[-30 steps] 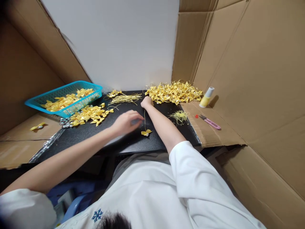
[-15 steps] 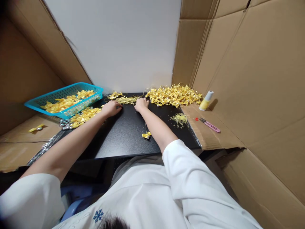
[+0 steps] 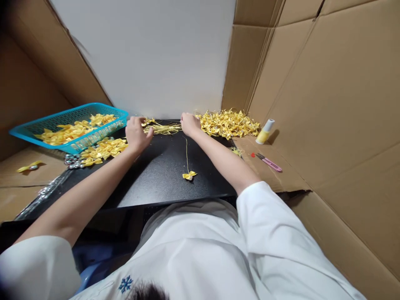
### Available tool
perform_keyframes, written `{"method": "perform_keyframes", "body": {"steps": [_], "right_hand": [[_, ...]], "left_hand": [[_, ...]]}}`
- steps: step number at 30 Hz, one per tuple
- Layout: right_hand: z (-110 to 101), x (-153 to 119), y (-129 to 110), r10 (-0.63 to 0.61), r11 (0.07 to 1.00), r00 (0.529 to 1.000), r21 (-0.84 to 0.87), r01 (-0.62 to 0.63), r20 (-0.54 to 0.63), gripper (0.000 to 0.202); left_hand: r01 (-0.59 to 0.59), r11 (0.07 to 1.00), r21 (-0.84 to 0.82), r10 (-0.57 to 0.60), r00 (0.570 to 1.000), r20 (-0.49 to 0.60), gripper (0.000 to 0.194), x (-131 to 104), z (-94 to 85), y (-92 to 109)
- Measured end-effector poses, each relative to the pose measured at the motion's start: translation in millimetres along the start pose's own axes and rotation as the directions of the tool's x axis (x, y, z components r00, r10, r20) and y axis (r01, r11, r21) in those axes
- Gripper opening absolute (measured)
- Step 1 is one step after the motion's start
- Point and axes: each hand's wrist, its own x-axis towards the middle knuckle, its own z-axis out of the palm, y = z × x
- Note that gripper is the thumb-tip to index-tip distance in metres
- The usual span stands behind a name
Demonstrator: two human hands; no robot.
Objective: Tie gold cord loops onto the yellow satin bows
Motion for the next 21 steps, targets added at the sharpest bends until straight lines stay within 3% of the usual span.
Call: {"method": "perform_keyframes", "body": {"steps": [2, 5, 8, 12, 18, 21], "right_hand": [[-10.0, -30.6, 7.9, -0.11, 0.992, 0.993, -0.06, 0.108, -0.034, 0.017], [-19.4, -84.6, 21.8, -0.193, 0.973, 0.979, -0.141, 0.183, -0.062, 0.017], [-22.7, -127.6, 33.8, -0.274, 0.945, 0.961, -0.199, 0.261, -0.042, 0.018], [-18.5, -151.1, 40.4, -0.315, 0.924, 0.949, -0.239, 0.299, -0.027, 0.017], [-9.7, -151.7, 41.3, -0.269, 0.951, 0.96, -0.183, 0.251, -0.081, 0.019], [-8.2, -152.0, 42.0, -0.244, 0.962, 0.964, -0.149, 0.227, -0.105, 0.02]], "left_hand": [[-0.082, 0.994, -0.066, 0.081, 0.997, -0.01, 0.045, -15.2, -18.0, 25.1], [-0.251, 0.956, -0.153, 0.276, 0.945, 0.174, 0.033, -41.5, -42.5, 60.1], [-0.269, 0.938, -0.221, 0.335, 0.871, 0.361, 0.031, -63.1, -53.1, 79.3], [-0.221, 0.897, -0.383, 0.398, 0.782, 0.48, 0.025, -76.6, -48.9, 80.3], [-0.045, 0.832, -0.552, 0.375, 0.78, 0.502, 0.04, -81.9, -40.9, 70.1], [-0.006, 0.794, -0.608, 0.396, 0.764, 0.51, 0.033, -85.7, -40.4, 68.0]]}}
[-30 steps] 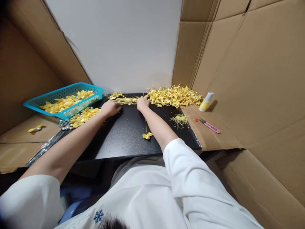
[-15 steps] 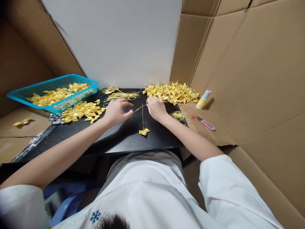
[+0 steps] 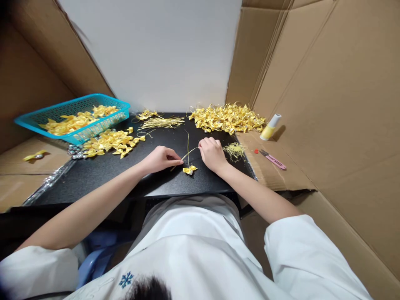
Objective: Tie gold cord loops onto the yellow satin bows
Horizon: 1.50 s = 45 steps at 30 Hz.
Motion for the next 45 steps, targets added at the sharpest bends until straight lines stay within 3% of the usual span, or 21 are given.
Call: {"method": "perform_keyframes", "body": {"steps": [3, 7, 11, 14, 18, 22, 24, 27, 29, 32, 37, 42, 45], "right_hand": [[1.5, -0.3, 0.6, 0.031, 0.998, 0.999, 0.056, -0.031, 0.014, 0.02], [4.6, 0.5, 0.4, 0.038, 0.977, 0.999, 0.209, -0.04, 0.014, 0.024], [5.8, 2.4, -3.9, 0.076, 0.926, 0.996, 0.366, -0.088, 0.048, 0.017], [5.3, 6.2, -9.3, 0.167, 0.845, 0.981, 0.498, -0.194, 0.1, 0.014], [6.9, 13.0, -15.2, 0.292, 0.63, 0.935, 0.695, -0.346, 0.201, 0.008], [10.2, 14.8, -16.6, 0.348, 0.252, 0.866, 0.855, -0.454, 0.358, 0.01], [10.9, 13.4, -15.2, 0.371, 0.113, 0.831, 0.868, -0.484, 0.415, 0.012], [11.1, 10.5, -11.9, 0.36, -0.023, 0.785, 0.846, -0.533, 0.505, 0.021], [11.4, 9.2, -10.1, 0.322, -0.08, 0.779, 0.836, -0.544, 0.538, 0.028], [12.6, 8.3, -9.6, 0.279, -0.088, 0.809, 0.852, -0.516, 0.518, 0.036], [14.1, 7.1, -12.0, 0.246, 0.0, 0.869, 0.896, -0.444, 0.43, 0.04], [15.9, 6.2, -11.6, 0.235, 0.056, 0.904, 0.923, -0.38, 0.357, 0.04], [17.2, 5.6, -10.8, 0.224, 0.114, 0.926, 0.936, -0.334, 0.304, 0.04]], "left_hand": [[-0.003, 1.0, -0.027, 0.002, 0.998, -0.056, 0.027, -3.4, 2.8, 0.6], [0.053, 0.987, -0.153, -0.084, 0.975, -0.207, 0.032, -4.2, 8.2, 1.2], [0.038, 0.901, -0.431, -0.131, 0.973, -0.188, 0.04, -0.4, 15.6, 1.5], [0.023, 0.821, -0.57, -0.135, 0.979, -0.155, 0.043, 1.2, 20.1, 3.8], [0.047, 0.787, -0.615, -0.157, 0.979, -0.126, 0.04, 0.1, 22.5, 6.1], [0.06, 0.779, -0.625, -0.165, 0.98, -0.111, 0.035, -1.1, 22.2, 5.4], [0.053, 0.769, -0.637, -0.155, 0.982, -0.105, 0.033, -1.0, 21.9, 4.7], [0.058, 0.759, -0.648, -0.165, 0.981, -0.106, 0.037, -0.3, 22.5, 4.0], [0.072, 0.752, -0.656, -0.184, 0.977, -0.104, 0.039, 0.4, 24.1, 3.5], [0.073, 0.726, -0.684, -0.179, 0.98, -0.086, 0.043, 1.6, 27.3, 2.1], [0.022, 0.7, -0.713, -0.192, 0.969, -0.159, 0.067, 4.0, 29.6, -2.4], [0.082, 0.74, -0.668, -0.198, 0.975, -0.101, 0.043, 4.8, 28.7, -3.2], [0.1, 0.805, -0.584, -0.194, 0.976, -0.1, 0.041, 3.8, 28.2, -0.8]]}}
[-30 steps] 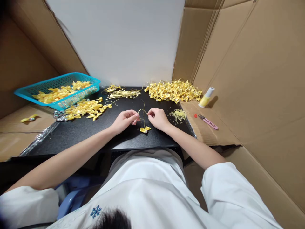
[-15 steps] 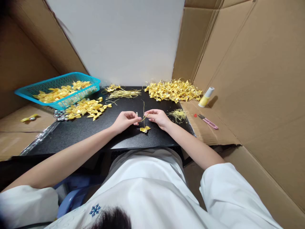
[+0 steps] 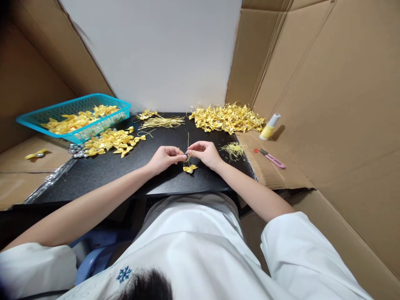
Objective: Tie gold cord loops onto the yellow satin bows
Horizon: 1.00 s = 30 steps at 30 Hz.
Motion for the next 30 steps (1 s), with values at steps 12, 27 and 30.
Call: {"method": "perform_keyframes", "body": {"steps": [12, 27, 30], "right_hand": [[-3.8, -2.6, -2.5, -0.01, 0.996, 0.992, -0.091, 0.021, 0.127, 0.043], [-7.0, -1.3, 0.1, -0.031, 0.984, 0.987, -0.168, 0.057, 0.156, 0.034], [-6.3, -1.9, -2.3, -0.033, 0.983, 0.99, -0.177, 0.057, 0.137, 0.033]], "left_hand": [[-0.098, 0.971, 0.22, 0.047, 0.973, 0.228, 0.038, -1.3, -0.7, -0.3], [-0.284, 0.872, 0.398, 0.133, 0.921, 0.365, 0.044, -4.5, -1.5, 12.6], [-0.263, 0.878, 0.399, 0.122, 0.931, 0.345, 0.042, -5.1, -1.1, 15.4]]}}
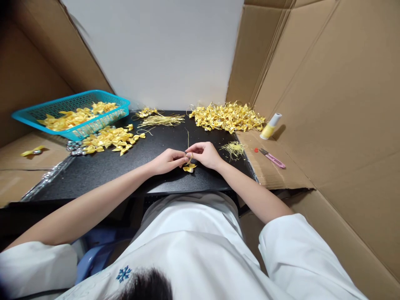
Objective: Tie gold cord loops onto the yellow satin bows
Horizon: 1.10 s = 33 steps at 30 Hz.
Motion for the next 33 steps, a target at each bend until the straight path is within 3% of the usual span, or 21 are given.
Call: {"method": "perform_keyframes", "body": {"steps": [4, 11, 19, 33], "right_hand": [[1.4, -0.7, -3.3, 0.005, 1.0, 1.0, 0.005, -0.005, -0.015, 0.033], [1.3, -0.7, -1.8, -0.013, 1.0, 0.999, -0.024, 0.012, -0.049, 0.034], [3.4, -1.9, -2.8, -0.033, 0.999, 0.997, 0.021, 0.035, -0.072, 0.035], [2.9, -0.5, 5.0, -0.05, 0.997, 0.994, -0.064, 0.044, -0.096, 0.036]], "left_hand": [[0.0, 1.0, -0.019, -0.001, 0.998, -0.06, 0.04, -0.1, 0.8, -0.5], [-0.027, 0.999, -0.045, 0.013, 0.954, -0.301, 0.032, -2.2, 1.2, -0.7], [0.053, 0.975, -0.215, -0.11, 0.958, -0.264, 0.035, -0.3, 0.5, -2.1], [0.062, 0.967, -0.248, -0.115, 0.972, -0.206, 0.037, -0.2, 2.4, -5.9]]}}
